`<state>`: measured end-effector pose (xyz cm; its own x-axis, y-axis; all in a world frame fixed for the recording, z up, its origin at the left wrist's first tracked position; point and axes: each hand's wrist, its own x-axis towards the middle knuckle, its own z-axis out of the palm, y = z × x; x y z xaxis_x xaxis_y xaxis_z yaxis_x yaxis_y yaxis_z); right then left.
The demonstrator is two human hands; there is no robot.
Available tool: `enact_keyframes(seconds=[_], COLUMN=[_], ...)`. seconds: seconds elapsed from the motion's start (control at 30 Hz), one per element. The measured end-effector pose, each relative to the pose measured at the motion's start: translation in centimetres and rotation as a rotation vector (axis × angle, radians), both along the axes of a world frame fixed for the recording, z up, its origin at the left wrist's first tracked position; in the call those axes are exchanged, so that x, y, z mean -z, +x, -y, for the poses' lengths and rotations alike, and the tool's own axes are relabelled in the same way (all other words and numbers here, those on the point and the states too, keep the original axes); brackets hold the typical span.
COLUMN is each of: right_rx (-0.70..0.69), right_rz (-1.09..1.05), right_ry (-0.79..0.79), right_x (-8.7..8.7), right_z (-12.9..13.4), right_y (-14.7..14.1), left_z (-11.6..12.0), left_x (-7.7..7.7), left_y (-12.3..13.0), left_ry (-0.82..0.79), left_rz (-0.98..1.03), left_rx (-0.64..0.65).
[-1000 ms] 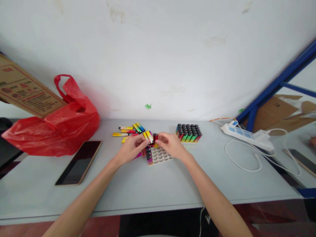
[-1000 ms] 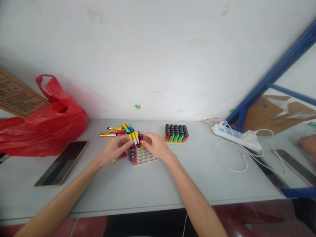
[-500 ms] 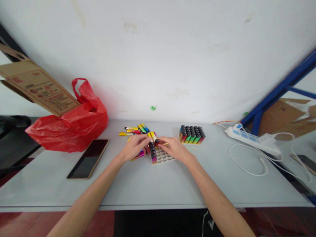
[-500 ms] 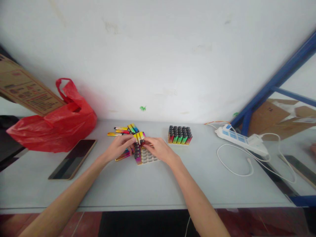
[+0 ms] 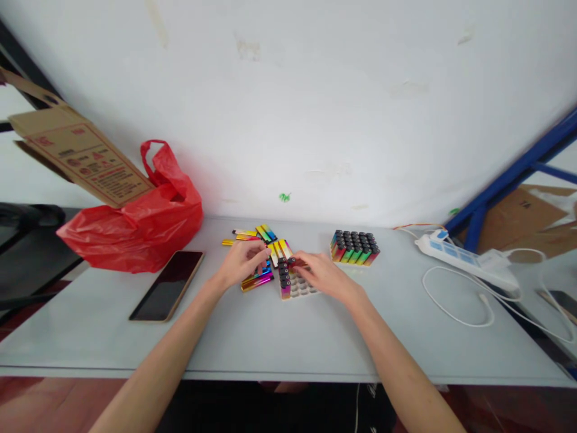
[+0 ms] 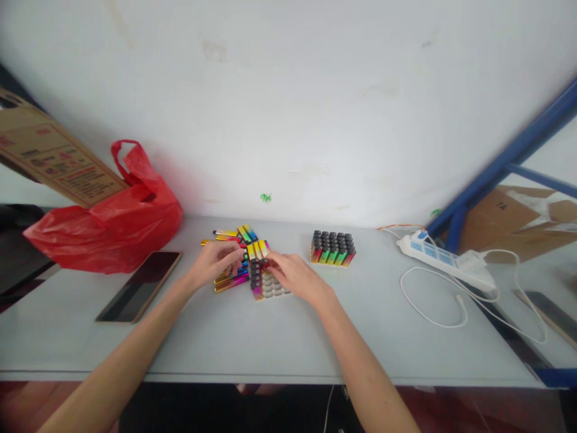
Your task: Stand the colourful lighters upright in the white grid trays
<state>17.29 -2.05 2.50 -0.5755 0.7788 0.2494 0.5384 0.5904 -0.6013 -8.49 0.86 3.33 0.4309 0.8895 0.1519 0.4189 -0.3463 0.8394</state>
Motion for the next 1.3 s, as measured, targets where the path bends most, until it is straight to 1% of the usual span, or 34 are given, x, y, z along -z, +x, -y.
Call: enact_keyframes(seconds=[0.2, 0.3, 0.4, 0.53, 0.6, 0.67, 0.7, 0.77, 0.83, 0.87, 0.97, 1.07, 1.17, 1.3], right_rx=[0.039, 0.062, 0.104, 0.114, 0.076, 0.035, 0.037, 0.108, 0.195, 0.216, 0.184, 0.198, 0.214, 0.264], right_rz=[0.067, 0.07, 0.098, 0.075, 0.022, -0.052, -0.089, -0.13, -0.106, -0.079, 0.026, 0.118, 0.157, 0.067], right_ry=[0.092, 0.068, 0.035, 0.004, -0.037, -0.114, -0.137, -0.112, -0.034, -0.004, 0.005, -0.013, -0.023, -0.037], right_x=[0.3, 0.3, 0.2, -0.2, -0.6, -1.2, -1.4, -1.6, -1.2, -0.9, 0.6, 1.5, 1.4, 0.6], right_z=[0.0, 0.2, 0.6, 1.0, 1.0, 0.9, 0.8, 0.4, -0.1, -0.4, -1.1, -1.4, -1.3, -0.8], right_y=[0.0, -0.2, -0.5, -0.6, -0.1, 0.9, 1.4, 2.2, 2.5, 2.5, 1.9, 1.5, 1.5, 2.3], left_z=[0.6, 1.0, 1.5, 1.9, 1.9, 1.9, 1.8, 1.7, 1.6, 1.6, 1.7, 1.9, 2.1, 1.9], left_x=[-0.9, -1.0, -0.8, -0.4, -0.3, -0.4, -0.5, -0.6, -0.7, -0.6, -0.5, -0.6, -0.8, -0.7], left_y=[0.5, 1.1, 1.8, 2.4, 2.4, 2.2, 2.0, 1.8, 1.7, 1.7, 1.7, 2.0, 2.3, 2.3], left_ry=[0.091, 0.151, 0.194, 0.143, 0.119, 0.103, 0.099, 0.09, 0.066, 0.049, -0.026, -0.147, -0.194, -0.184], left_rz=[-0.106, -0.156, -0.19, -0.196, -0.195, -0.182, -0.176, -0.165, -0.145, -0.129, -0.088, -0.094, -0.113, -0.094], left_rx=[0.017, 0.017, 0.033, 0.039, 0.035, 0.06, 0.072, 0.074, 0.062, 0.056, 0.055, 0.109, 0.166, 0.139])
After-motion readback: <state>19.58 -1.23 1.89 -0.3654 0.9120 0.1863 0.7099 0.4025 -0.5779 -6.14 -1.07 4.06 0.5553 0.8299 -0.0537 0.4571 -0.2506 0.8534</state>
